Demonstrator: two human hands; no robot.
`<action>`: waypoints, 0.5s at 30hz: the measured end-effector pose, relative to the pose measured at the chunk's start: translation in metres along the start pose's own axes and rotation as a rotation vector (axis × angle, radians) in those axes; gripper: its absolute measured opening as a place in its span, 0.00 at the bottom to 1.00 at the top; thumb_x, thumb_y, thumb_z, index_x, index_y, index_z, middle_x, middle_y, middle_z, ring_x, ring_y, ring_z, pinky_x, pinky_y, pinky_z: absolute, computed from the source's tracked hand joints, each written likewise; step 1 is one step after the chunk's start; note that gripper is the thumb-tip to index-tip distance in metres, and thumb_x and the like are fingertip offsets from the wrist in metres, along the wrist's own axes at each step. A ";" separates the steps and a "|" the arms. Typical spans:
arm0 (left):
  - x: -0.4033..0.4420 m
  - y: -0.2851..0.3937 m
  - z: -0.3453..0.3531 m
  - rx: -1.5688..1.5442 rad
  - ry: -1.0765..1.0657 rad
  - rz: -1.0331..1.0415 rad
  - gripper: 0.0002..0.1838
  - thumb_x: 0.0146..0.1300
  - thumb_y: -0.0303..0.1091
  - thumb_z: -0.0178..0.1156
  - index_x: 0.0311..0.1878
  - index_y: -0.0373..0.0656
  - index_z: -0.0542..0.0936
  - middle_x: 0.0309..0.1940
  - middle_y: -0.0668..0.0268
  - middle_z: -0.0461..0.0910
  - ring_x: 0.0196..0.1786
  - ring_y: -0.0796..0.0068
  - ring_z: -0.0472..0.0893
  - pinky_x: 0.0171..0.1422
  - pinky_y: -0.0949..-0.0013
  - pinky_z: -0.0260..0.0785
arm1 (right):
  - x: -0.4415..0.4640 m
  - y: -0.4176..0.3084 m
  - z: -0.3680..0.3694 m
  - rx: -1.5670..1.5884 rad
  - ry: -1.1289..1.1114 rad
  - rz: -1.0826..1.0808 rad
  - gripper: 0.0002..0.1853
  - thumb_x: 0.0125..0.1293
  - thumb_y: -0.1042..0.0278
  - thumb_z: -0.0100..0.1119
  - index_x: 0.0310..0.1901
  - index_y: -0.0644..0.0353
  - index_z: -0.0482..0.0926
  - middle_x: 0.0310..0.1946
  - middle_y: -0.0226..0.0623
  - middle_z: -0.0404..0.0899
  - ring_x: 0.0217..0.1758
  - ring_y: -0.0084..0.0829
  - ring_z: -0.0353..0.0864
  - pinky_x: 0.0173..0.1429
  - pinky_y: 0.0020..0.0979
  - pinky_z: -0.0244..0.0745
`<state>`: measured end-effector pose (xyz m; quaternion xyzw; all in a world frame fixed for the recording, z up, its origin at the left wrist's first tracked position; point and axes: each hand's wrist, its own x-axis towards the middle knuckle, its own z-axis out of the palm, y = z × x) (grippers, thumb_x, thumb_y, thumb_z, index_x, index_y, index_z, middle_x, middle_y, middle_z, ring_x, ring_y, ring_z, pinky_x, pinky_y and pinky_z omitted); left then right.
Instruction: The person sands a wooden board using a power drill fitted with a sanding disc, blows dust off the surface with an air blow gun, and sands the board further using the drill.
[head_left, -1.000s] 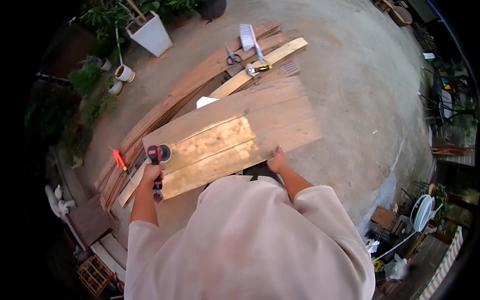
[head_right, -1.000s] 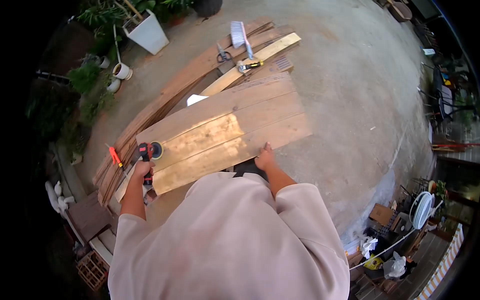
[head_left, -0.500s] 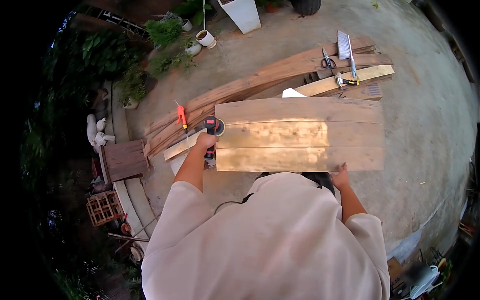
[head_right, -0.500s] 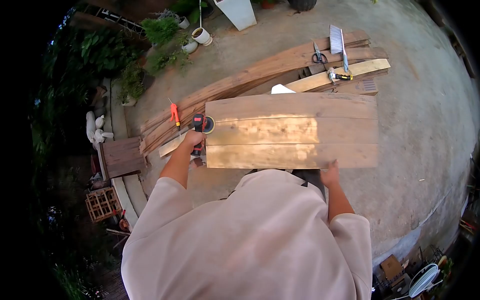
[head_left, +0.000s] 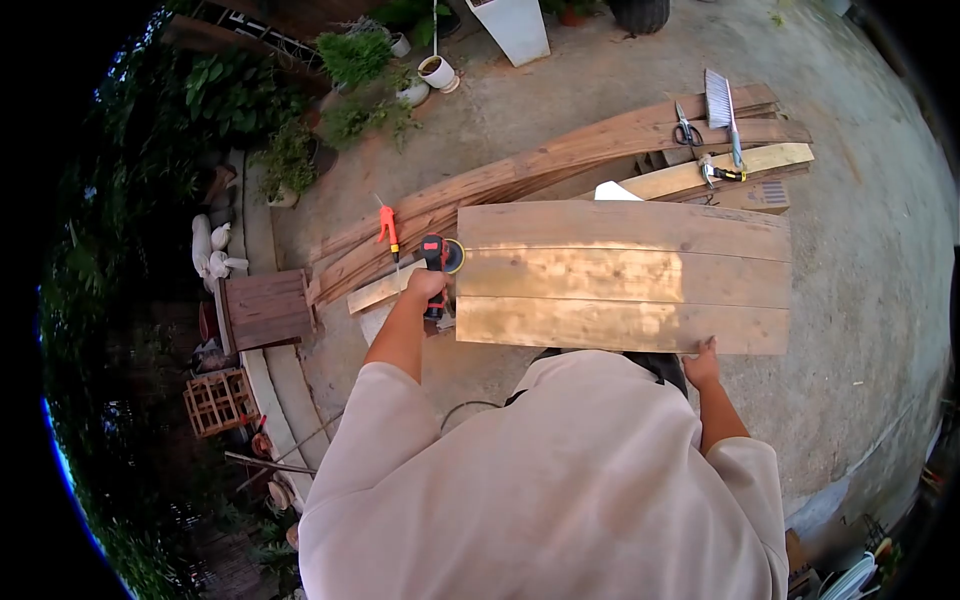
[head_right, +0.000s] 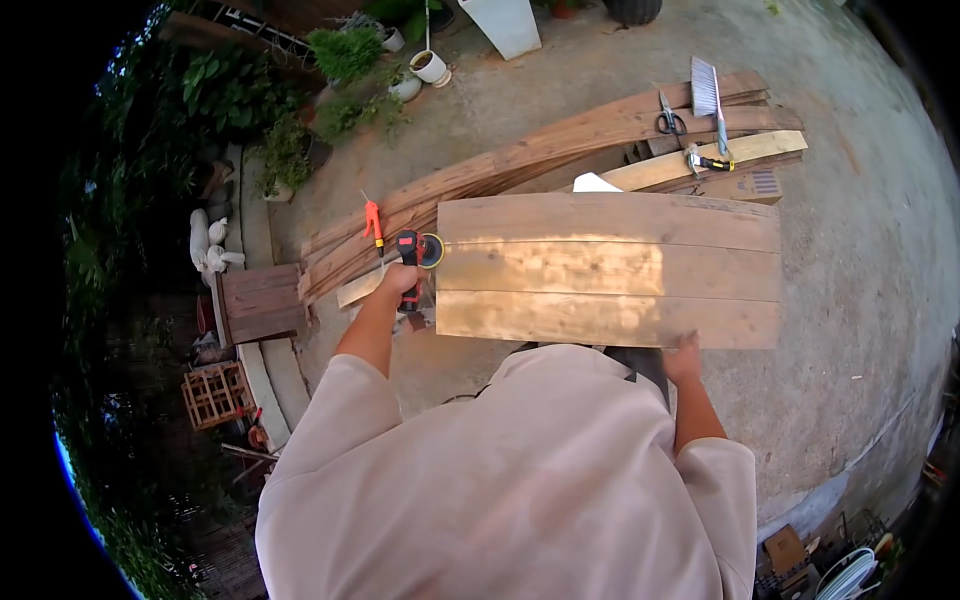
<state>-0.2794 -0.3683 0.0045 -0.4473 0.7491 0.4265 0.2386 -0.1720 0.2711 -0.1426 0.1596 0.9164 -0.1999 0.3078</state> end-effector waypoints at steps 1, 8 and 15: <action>-0.001 -0.001 -0.001 -0.005 -0.005 -0.004 0.09 0.57 0.27 0.67 0.25 0.37 0.79 0.19 0.61 0.79 0.19 0.68 0.79 0.25 0.63 0.72 | 0.000 0.000 0.000 -0.001 0.002 0.002 0.41 0.60 0.56 0.65 0.73 0.65 0.69 0.83 0.60 0.45 0.82 0.54 0.57 0.81 0.42 0.61; 0.007 -0.019 -0.009 -0.198 -0.067 -0.099 0.10 0.61 0.30 0.66 0.26 0.42 0.77 0.18 0.63 0.77 0.21 0.69 0.80 0.27 0.64 0.74 | 0.001 0.006 0.005 -0.010 0.030 -0.018 0.41 0.61 0.55 0.66 0.74 0.66 0.69 0.83 0.59 0.43 0.82 0.53 0.59 0.81 0.42 0.62; -0.009 -0.033 -0.030 -0.201 -0.119 -0.210 0.08 0.63 0.31 0.66 0.30 0.41 0.78 0.20 0.64 0.78 0.21 0.69 0.79 0.27 0.63 0.76 | -0.003 0.000 0.001 0.001 0.018 0.005 0.41 0.61 0.56 0.67 0.73 0.67 0.69 0.83 0.59 0.44 0.81 0.54 0.59 0.81 0.43 0.62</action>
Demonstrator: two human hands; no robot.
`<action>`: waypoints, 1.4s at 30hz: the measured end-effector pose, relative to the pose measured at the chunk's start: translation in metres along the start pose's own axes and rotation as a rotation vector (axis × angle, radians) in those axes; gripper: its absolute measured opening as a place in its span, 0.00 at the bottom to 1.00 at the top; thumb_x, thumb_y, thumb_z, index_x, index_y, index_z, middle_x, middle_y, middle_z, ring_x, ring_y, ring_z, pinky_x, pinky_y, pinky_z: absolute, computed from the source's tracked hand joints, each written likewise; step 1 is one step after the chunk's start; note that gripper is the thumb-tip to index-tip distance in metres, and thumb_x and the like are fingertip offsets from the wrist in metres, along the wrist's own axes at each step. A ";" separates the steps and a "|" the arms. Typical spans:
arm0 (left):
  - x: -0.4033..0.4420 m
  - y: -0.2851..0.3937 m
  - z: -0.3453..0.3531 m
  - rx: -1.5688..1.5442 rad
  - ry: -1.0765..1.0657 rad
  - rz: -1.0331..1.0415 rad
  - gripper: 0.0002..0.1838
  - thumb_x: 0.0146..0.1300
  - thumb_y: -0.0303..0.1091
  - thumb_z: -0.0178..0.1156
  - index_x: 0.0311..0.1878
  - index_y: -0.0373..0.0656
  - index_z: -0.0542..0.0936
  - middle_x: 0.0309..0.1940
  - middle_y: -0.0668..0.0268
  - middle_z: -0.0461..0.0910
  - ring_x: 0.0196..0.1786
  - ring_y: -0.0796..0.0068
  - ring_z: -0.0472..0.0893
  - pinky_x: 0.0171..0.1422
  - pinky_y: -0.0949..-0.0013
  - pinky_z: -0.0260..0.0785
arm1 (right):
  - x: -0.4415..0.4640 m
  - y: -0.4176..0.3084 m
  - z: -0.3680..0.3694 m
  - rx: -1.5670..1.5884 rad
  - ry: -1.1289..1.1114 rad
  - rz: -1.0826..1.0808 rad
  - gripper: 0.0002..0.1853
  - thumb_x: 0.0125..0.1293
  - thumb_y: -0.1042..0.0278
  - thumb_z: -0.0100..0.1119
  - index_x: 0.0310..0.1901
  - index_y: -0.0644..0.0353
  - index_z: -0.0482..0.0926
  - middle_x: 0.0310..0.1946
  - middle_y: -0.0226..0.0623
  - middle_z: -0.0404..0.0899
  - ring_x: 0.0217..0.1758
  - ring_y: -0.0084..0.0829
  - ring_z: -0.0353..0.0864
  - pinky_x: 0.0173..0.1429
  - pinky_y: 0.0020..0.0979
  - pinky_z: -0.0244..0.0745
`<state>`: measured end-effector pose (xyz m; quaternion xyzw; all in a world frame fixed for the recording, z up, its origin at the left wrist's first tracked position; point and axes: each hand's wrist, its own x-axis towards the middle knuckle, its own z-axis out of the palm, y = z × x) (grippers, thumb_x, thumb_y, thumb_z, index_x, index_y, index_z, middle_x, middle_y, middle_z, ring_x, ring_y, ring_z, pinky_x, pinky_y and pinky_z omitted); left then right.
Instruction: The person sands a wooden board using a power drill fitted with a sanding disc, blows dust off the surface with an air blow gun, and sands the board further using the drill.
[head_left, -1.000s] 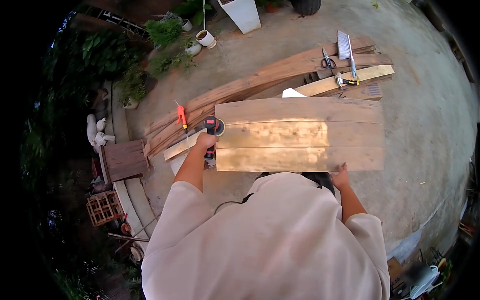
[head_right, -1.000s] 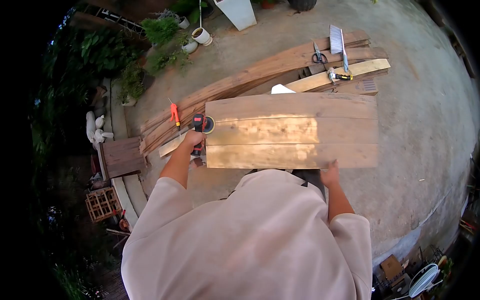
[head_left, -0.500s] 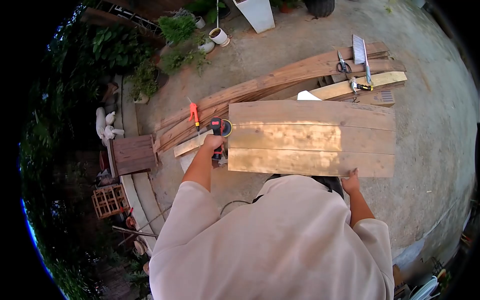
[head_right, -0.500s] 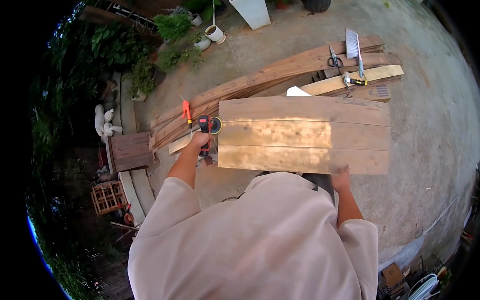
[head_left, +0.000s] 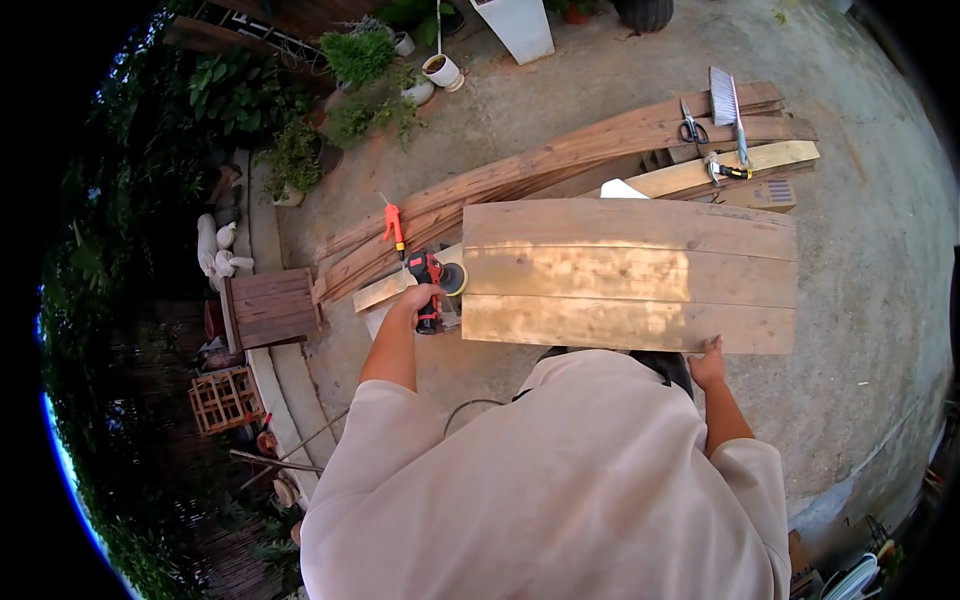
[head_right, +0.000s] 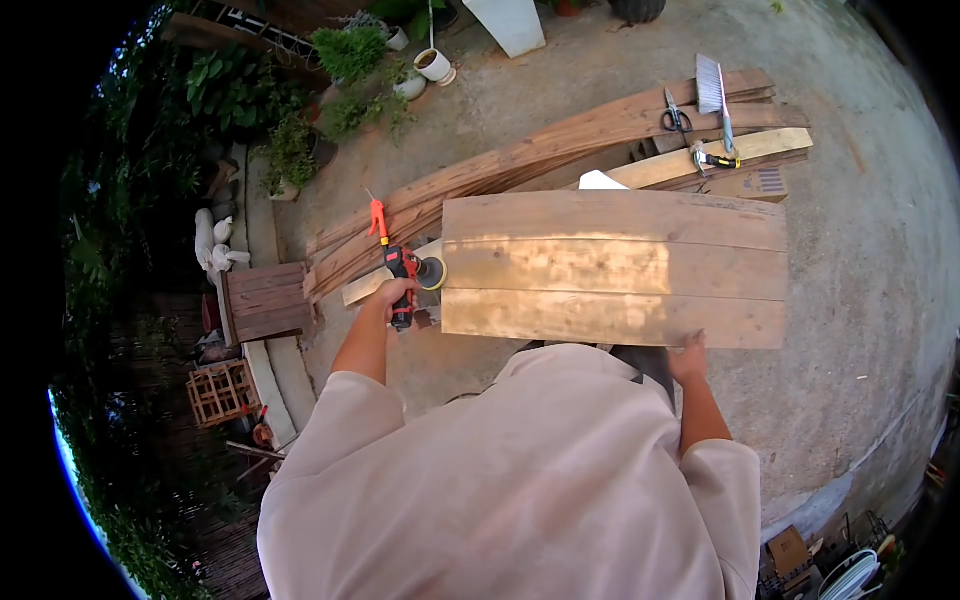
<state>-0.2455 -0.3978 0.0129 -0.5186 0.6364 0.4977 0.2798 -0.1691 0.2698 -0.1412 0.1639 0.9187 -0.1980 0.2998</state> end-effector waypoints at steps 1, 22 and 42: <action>-0.001 -0.001 -0.002 -0.003 -0.019 -0.005 0.08 0.63 0.31 0.66 0.30 0.41 0.78 0.20 0.64 0.78 0.21 0.69 0.79 0.28 0.63 0.76 | 0.000 0.003 0.003 -0.002 0.010 -0.007 0.41 0.60 0.56 0.67 0.73 0.67 0.69 0.83 0.59 0.44 0.81 0.54 0.60 0.80 0.43 0.62; 0.014 0.006 0.007 -0.005 0.010 0.044 0.07 0.64 0.32 0.66 0.34 0.43 0.77 0.22 0.67 0.78 0.21 0.72 0.79 0.27 0.66 0.75 | 0.008 0.003 -0.003 -0.032 -0.070 -0.002 0.44 0.60 0.53 0.68 0.75 0.67 0.67 0.84 0.58 0.42 0.81 0.53 0.61 0.81 0.43 0.61; -0.020 -0.079 0.011 -0.052 0.033 0.081 0.06 0.62 0.29 0.67 0.35 0.40 0.79 0.23 0.65 0.79 0.21 0.70 0.80 0.26 0.64 0.75 | 0.006 0.010 0.000 -0.033 -0.044 -0.037 0.43 0.59 0.55 0.66 0.74 0.68 0.67 0.83 0.59 0.43 0.81 0.54 0.60 0.81 0.43 0.62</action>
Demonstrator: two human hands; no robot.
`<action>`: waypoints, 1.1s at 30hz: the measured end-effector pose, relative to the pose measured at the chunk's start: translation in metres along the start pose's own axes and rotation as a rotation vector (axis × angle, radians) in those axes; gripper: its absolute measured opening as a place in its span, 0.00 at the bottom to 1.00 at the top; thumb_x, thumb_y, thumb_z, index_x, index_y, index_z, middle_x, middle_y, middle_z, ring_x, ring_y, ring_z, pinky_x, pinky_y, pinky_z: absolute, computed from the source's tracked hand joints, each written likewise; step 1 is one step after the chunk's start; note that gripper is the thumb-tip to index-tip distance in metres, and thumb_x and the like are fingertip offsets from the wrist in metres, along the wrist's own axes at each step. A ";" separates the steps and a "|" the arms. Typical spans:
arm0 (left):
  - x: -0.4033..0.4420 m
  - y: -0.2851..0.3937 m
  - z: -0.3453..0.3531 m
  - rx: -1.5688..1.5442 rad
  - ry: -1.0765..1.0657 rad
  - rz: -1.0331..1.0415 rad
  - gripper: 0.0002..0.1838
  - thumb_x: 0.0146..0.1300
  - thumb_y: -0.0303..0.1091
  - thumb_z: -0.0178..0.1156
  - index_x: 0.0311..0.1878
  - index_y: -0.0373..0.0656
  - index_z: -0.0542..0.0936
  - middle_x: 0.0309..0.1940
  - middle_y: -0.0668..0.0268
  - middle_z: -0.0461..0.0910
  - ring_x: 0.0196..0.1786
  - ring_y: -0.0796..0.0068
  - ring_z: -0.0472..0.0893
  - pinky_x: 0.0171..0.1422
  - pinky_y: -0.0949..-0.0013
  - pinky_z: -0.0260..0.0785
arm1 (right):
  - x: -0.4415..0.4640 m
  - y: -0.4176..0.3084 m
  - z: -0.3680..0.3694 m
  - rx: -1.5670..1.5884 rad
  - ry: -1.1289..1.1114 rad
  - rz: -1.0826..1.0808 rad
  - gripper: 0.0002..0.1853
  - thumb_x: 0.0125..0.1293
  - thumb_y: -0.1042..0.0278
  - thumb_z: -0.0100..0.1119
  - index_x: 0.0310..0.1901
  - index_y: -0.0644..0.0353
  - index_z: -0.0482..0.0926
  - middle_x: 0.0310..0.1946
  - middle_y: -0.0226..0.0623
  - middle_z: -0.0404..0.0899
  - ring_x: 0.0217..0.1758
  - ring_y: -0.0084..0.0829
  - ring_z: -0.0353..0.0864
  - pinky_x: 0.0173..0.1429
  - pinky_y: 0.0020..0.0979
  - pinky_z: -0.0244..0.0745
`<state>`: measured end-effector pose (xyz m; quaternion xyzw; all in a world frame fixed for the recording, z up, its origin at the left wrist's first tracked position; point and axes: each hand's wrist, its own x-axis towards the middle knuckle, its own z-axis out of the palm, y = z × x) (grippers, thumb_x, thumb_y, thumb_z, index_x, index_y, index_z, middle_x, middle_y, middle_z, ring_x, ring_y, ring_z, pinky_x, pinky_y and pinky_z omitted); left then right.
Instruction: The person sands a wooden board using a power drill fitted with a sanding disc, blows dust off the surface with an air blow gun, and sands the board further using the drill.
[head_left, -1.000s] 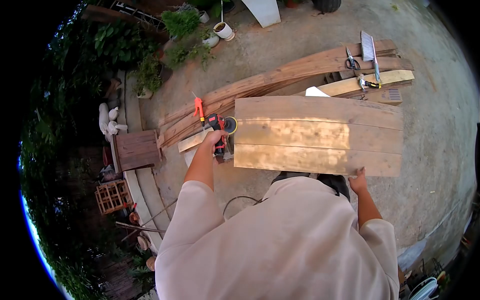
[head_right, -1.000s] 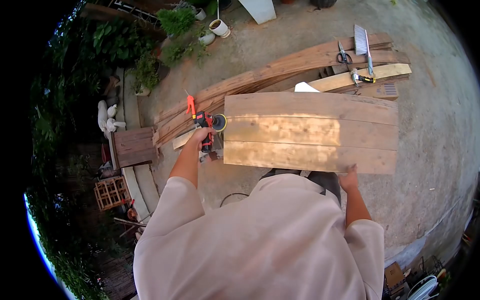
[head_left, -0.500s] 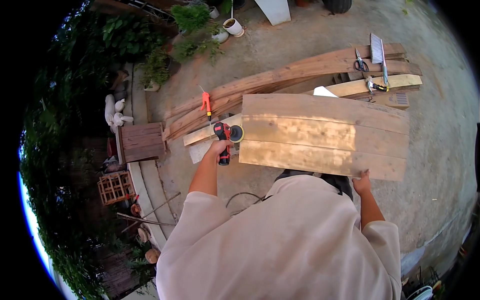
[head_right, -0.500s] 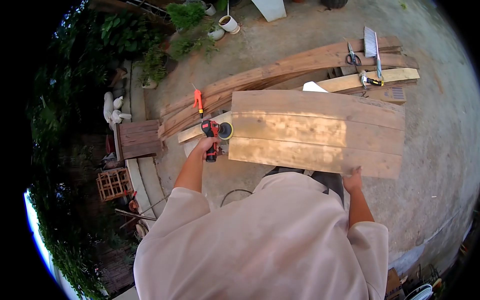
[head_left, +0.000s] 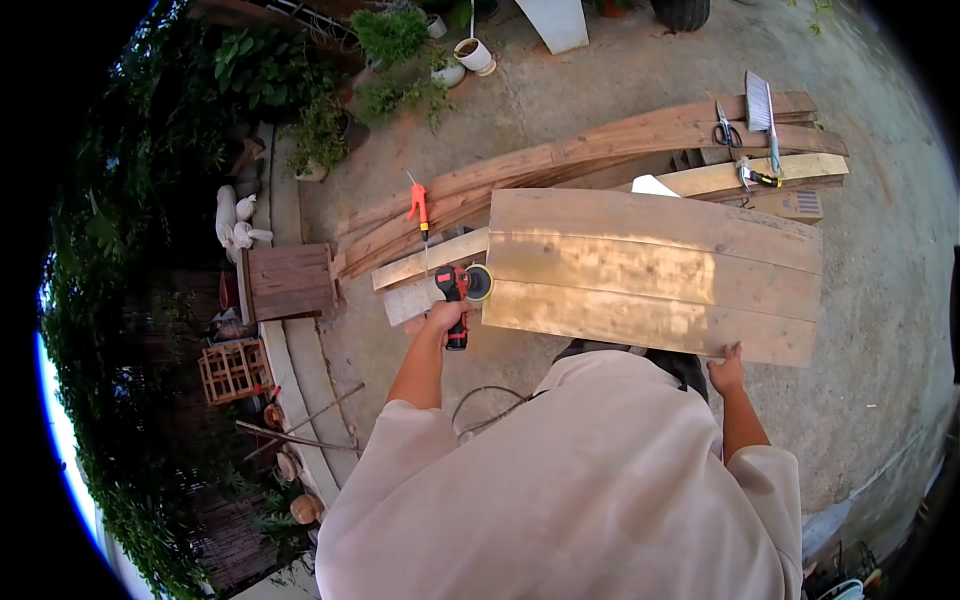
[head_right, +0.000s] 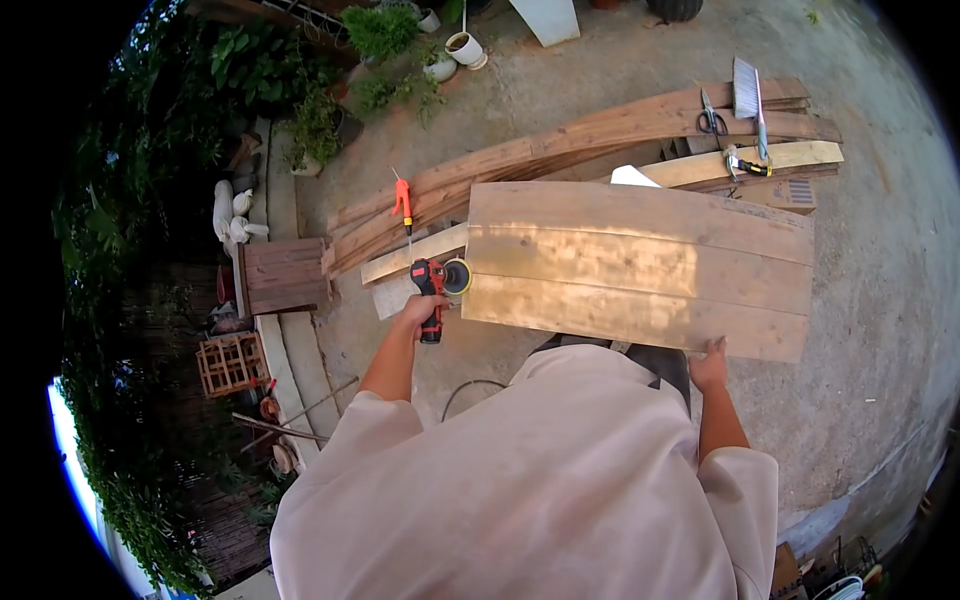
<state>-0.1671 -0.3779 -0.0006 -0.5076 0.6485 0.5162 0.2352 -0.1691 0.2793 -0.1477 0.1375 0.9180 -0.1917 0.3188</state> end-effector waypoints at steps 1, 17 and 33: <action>0.004 0.004 0.002 -0.005 0.008 0.011 0.06 0.61 0.29 0.67 0.35 0.40 0.79 0.23 0.65 0.79 0.21 0.70 0.80 0.26 0.64 0.75 | -0.006 -0.009 -0.010 0.024 -0.020 0.008 0.43 0.59 0.56 0.66 0.74 0.70 0.67 0.83 0.61 0.43 0.83 0.53 0.56 0.82 0.41 0.59; 0.009 0.054 0.014 0.065 0.002 0.045 0.07 0.60 0.27 0.68 0.33 0.38 0.78 0.21 0.63 0.78 0.21 0.70 0.80 0.26 0.64 0.75 | 0.000 -0.004 0.001 0.033 0.036 0.028 0.43 0.59 0.55 0.68 0.73 0.67 0.69 0.83 0.56 0.45 0.81 0.52 0.62 0.80 0.43 0.63; 0.035 0.066 0.005 0.155 0.065 0.089 0.07 0.58 0.28 0.69 0.35 0.39 0.79 0.21 0.64 0.79 0.21 0.70 0.79 0.26 0.63 0.73 | -0.150 -0.115 -0.094 2.378 -0.593 0.087 0.35 0.77 0.52 0.54 0.73 0.73 0.62 0.73 0.62 0.65 0.77 0.60 0.66 0.78 0.51 0.69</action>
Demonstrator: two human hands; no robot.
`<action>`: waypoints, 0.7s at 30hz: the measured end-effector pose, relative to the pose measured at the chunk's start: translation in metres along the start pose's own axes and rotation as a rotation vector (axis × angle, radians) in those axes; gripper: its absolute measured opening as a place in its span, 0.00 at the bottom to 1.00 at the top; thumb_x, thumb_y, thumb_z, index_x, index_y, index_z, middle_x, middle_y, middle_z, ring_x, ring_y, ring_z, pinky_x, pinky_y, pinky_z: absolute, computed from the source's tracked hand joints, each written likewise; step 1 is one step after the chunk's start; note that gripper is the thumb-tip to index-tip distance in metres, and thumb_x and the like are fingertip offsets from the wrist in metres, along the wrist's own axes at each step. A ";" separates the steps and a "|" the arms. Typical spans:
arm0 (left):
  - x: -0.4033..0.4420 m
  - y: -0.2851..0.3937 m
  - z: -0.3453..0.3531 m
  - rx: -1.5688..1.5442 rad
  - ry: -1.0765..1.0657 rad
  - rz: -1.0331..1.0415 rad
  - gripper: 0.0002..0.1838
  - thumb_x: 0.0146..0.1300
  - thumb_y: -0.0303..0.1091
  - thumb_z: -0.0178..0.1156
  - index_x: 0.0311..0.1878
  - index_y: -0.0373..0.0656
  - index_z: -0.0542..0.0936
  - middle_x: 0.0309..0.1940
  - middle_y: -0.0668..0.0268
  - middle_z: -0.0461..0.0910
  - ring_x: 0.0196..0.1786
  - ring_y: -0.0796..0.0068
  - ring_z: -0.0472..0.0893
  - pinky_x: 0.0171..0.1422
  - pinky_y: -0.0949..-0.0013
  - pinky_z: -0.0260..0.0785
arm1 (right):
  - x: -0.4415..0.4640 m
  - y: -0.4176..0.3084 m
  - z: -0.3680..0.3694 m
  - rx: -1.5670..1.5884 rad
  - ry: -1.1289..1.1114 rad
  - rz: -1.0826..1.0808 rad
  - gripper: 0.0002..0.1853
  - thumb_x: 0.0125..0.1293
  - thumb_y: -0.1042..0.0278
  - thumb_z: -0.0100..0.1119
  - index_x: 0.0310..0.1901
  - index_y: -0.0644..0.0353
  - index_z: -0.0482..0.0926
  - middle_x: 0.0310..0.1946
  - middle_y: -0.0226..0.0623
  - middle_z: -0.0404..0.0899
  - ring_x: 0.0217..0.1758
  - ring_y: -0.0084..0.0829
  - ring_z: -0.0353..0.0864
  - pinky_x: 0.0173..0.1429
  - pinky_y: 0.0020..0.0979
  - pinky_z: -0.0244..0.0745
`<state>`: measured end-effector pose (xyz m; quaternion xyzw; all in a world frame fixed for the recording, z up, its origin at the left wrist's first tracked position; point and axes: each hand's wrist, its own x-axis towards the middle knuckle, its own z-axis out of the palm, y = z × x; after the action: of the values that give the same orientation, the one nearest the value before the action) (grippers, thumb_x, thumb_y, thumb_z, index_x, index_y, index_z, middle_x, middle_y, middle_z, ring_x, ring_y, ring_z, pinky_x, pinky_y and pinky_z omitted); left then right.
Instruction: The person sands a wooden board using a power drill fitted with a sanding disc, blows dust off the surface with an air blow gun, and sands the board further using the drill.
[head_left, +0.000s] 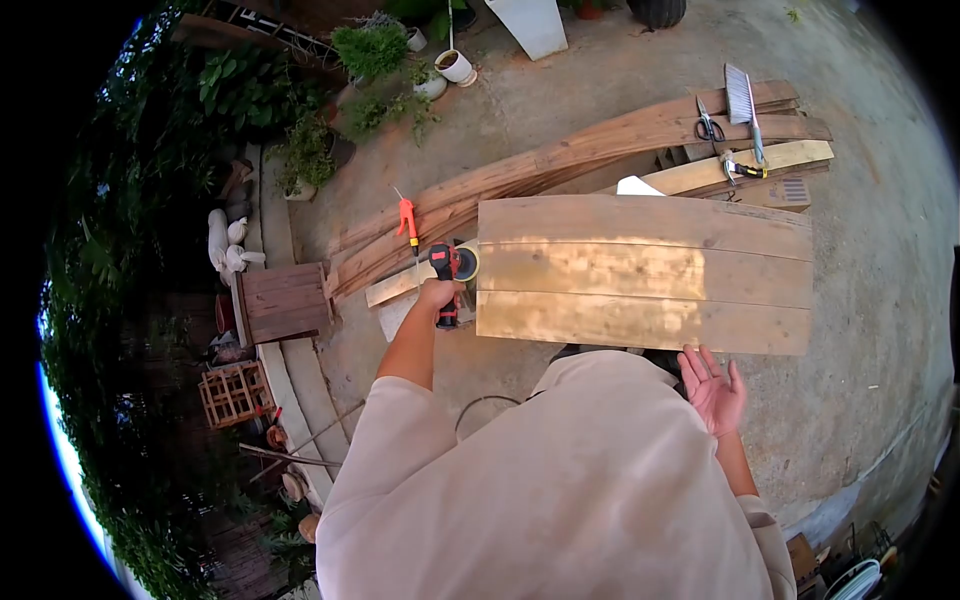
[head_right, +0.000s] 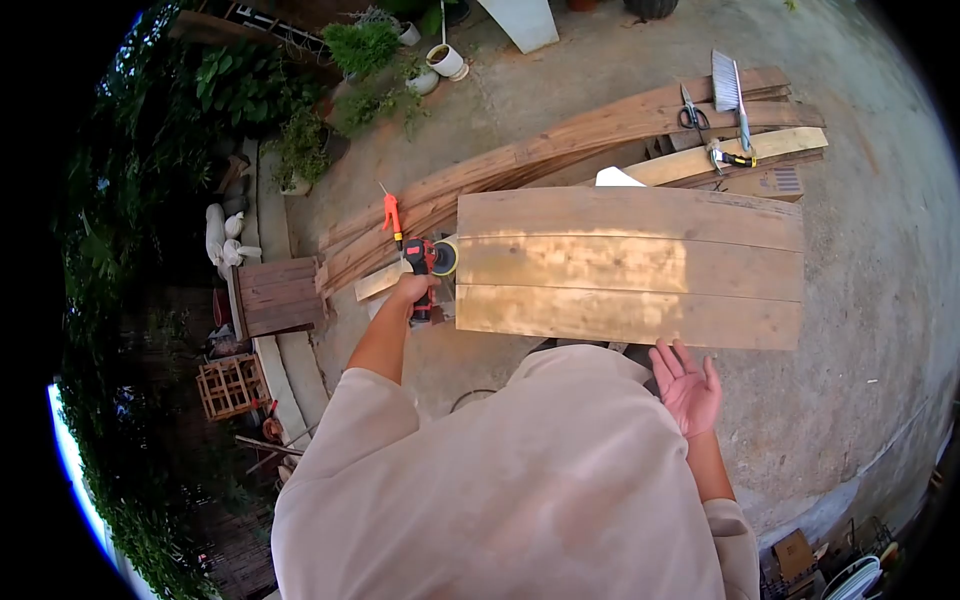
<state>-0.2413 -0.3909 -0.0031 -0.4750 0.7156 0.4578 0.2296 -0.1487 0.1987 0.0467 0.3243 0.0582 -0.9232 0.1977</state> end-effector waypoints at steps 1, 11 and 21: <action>-0.005 0.004 0.000 0.057 -0.023 0.001 0.08 0.58 0.28 0.69 0.36 0.39 0.79 0.22 0.64 0.79 0.21 0.70 0.79 0.26 0.63 0.73 | 0.008 -0.004 -0.015 0.014 0.067 -0.046 0.34 0.77 0.52 0.53 0.72 0.73 0.62 0.73 0.62 0.65 0.77 0.61 0.66 0.78 0.50 0.70; -0.031 0.012 0.013 0.105 -0.146 0.090 0.11 0.59 0.31 0.70 0.41 0.40 0.79 0.25 0.65 0.80 0.24 0.72 0.80 0.28 0.63 0.76 | 0.050 -0.015 -0.085 -0.564 0.397 -0.109 0.32 0.76 0.57 0.56 0.71 0.73 0.64 0.67 0.57 0.73 0.64 0.48 0.80 0.67 0.40 0.79; -0.023 0.000 0.010 0.083 -0.138 0.054 0.07 0.59 0.28 0.67 0.38 0.40 0.78 0.23 0.64 0.79 0.22 0.70 0.80 0.27 0.62 0.76 | 0.065 -0.023 -0.125 -0.705 0.539 -0.111 0.30 0.75 0.60 0.55 0.68 0.75 0.65 0.63 0.59 0.75 0.60 0.48 0.82 0.63 0.38 0.82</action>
<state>-0.2325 -0.3716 0.0098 -0.4130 0.7288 0.4655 0.2856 -0.1322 0.2276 -0.0920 0.4625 0.4363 -0.7386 0.2241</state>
